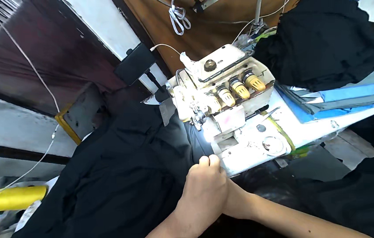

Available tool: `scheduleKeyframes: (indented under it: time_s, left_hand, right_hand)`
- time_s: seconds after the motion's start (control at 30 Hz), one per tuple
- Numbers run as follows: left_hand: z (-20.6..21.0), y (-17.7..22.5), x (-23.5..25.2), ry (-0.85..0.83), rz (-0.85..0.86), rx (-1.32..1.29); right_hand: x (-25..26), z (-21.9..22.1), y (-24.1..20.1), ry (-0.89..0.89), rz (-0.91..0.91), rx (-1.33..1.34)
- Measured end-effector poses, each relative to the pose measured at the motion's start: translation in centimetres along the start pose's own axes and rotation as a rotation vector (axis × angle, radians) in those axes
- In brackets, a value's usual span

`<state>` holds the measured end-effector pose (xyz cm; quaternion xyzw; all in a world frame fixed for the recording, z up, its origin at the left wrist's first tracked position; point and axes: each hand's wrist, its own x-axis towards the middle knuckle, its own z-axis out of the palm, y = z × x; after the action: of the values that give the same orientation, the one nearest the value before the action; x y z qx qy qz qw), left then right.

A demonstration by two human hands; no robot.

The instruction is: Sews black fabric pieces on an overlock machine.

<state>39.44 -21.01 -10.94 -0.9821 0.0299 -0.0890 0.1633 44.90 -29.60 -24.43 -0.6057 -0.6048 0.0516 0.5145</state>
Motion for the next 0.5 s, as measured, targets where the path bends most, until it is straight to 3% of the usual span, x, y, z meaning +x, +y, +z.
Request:
scheduleKeyframes:
  time_s: [0.27, 0.4, 0.5]
  left_hand:
    - [0.0, -1.5, 1.7, -0.006, -0.025, 0.022]
    - [-1.3, -3.9, 1.6, 0.042, -0.2, -0.459]
    - [-1.7, -6.2, 1.1, 0.072, -0.418, -0.898]
  right_hand:
    - [0.9, -1.6, 0.6, 0.121, 0.08, 0.07]
    - [3.1, -4.1, 0.8, 0.34, 0.263, 0.18]
    - [5.1, -6.2, -0.1, 0.394, 0.299, 0.335]
